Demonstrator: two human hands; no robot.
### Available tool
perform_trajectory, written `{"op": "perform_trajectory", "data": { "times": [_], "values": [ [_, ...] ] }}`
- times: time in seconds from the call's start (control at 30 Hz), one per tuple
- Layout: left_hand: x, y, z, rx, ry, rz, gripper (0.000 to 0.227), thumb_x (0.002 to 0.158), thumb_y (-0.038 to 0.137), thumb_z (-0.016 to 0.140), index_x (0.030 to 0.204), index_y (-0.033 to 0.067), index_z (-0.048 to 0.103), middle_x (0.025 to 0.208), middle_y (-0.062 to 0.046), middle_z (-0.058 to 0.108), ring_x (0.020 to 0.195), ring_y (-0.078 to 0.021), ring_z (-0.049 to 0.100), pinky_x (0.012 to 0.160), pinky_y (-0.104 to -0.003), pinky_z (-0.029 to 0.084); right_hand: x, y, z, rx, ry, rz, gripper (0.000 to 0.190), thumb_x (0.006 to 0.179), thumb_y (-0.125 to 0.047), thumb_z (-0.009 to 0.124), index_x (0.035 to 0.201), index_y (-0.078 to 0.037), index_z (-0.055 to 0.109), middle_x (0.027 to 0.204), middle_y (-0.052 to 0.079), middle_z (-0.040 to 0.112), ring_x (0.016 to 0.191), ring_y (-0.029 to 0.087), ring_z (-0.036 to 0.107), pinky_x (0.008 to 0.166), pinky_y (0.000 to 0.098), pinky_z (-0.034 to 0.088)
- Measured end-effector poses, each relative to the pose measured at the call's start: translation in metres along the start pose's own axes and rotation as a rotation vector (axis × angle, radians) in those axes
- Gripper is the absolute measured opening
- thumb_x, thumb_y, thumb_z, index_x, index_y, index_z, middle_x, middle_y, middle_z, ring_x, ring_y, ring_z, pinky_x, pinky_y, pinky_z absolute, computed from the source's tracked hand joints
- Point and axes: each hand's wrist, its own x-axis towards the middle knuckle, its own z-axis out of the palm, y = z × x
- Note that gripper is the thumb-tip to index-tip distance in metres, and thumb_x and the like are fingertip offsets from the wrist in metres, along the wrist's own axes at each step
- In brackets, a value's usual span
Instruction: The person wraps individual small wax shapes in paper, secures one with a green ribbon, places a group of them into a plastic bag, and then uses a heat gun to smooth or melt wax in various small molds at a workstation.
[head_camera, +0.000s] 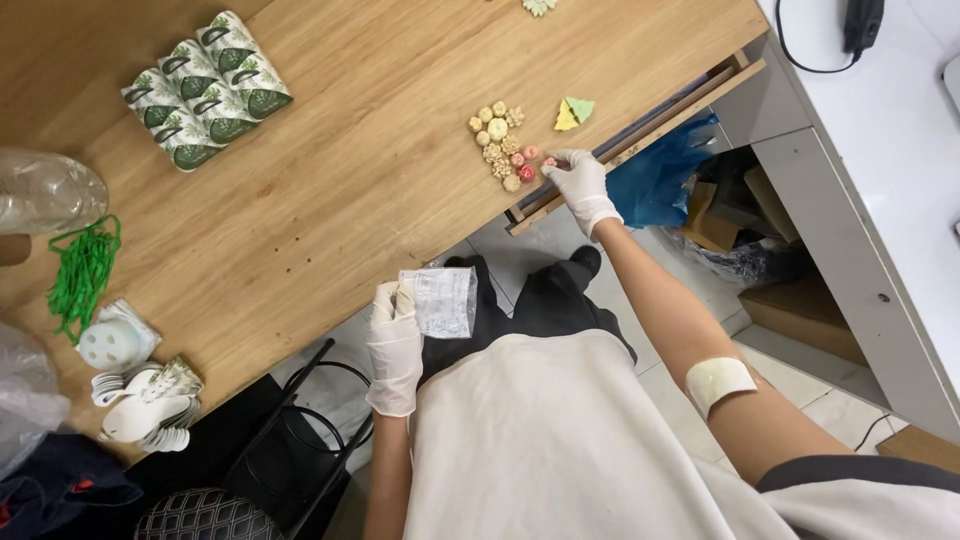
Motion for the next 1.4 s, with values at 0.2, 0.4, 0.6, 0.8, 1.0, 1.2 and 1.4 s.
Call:
{"op": "perform_trajectory", "data": {
  "times": [0.2,0.4,0.6,0.8,1.0,1.2,1.4],
  "values": [
    [-0.004,-0.013,-0.009,0.03,0.071,-0.003,0.022,0.109,0.023,0.054,0.101,0.004,0.061,0.078,0.002,0.055,0.069,-0.0077,0.045,0.062,-0.026,0.043,0.001,-0.019,0.001,-0.006,0.011,0.065,0.034,0.086,-0.013,0.078,0.117,0.0,0.073,0.101,0.008,0.077,0.091,0.012,0.071,0.084,0.026,0.056],
    [-0.001,-0.008,-0.004,0.063,0.082,0.025,0.02,0.108,0.023,0.054,0.105,0.0045,0.063,0.081,0.002,0.061,0.071,-0.0074,0.05,0.063,-0.026,0.046,0.0,-0.021,0.001,-0.013,-0.016,0.036,0.034,0.085,-0.013,0.079,0.117,-0.001,0.075,0.1,0.007,0.078,0.09,0.011,0.072,0.084,0.0257,0.056],
    [0.004,-0.009,0.002,0.041,0.076,0.019,0.02,0.108,0.023,0.055,0.103,0.0048,0.062,0.083,0.001,0.065,0.071,-0.0073,0.054,0.064,-0.025,0.048,0.011,0.005,0.003,-0.067,-0.068,0.048,0.045,0.081,-0.009,0.081,0.124,-0.001,0.07,0.105,0.009,0.078,0.095,0.013,0.073,0.087,0.0258,0.056],
    [0.02,-0.013,0.009,0.069,0.102,0.015,0.019,0.107,0.022,0.055,0.099,0.006,0.062,0.08,0.002,0.062,0.069,-0.0071,0.051,0.061,-0.027,0.046,-0.019,-0.01,-0.012,-0.057,0.06,-0.042,0.049,0.084,-0.011,0.078,0.131,-0.003,0.065,0.118,0.008,0.074,0.103,0.015,0.072,0.092,0.0275,0.055],
    [0.051,0.009,0.028,-0.398,0.221,-0.113,0.018,0.106,0.023,0.053,0.096,0.0089,0.059,0.071,0.004,0.055,0.055,-0.0054,0.043,0.043,-0.026,0.039,-0.1,-0.085,0.013,0.514,-0.27,0.291,0.047,0.1,-0.042,0.058,0.137,-0.013,0.062,0.117,0.006,0.074,0.098,0.017,0.073,0.084,0.0301,0.057],
    [0.076,-0.003,0.033,-0.47,0.237,0.042,0.019,0.113,0.023,0.055,0.1,0.0088,0.059,0.075,0.005,0.05,0.058,-0.0026,0.041,0.045,-0.023,0.034,-0.142,-0.154,0.067,0.769,-0.549,0.502,0.053,0.096,-0.038,0.061,0.143,-0.014,0.054,0.127,0.001,0.069,0.108,0.011,0.068,0.087,0.032,0.059],
    [0.07,0.025,0.011,-0.474,0.269,-0.035,0.019,0.108,0.026,0.053,0.096,0.0109,0.054,0.068,0.003,0.05,0.048,-0.0057,0.039,0.039,-0.026,0.032,-0.14,-0.149,0.082,0.927,-0.627,0.511,0.049,0.092,-0.016,0.072,0.138,-0.01,0.057,0.122,0.001,0.071,0.104,0.01,0.067,0.085,0.027,0.053]
  ]
}}
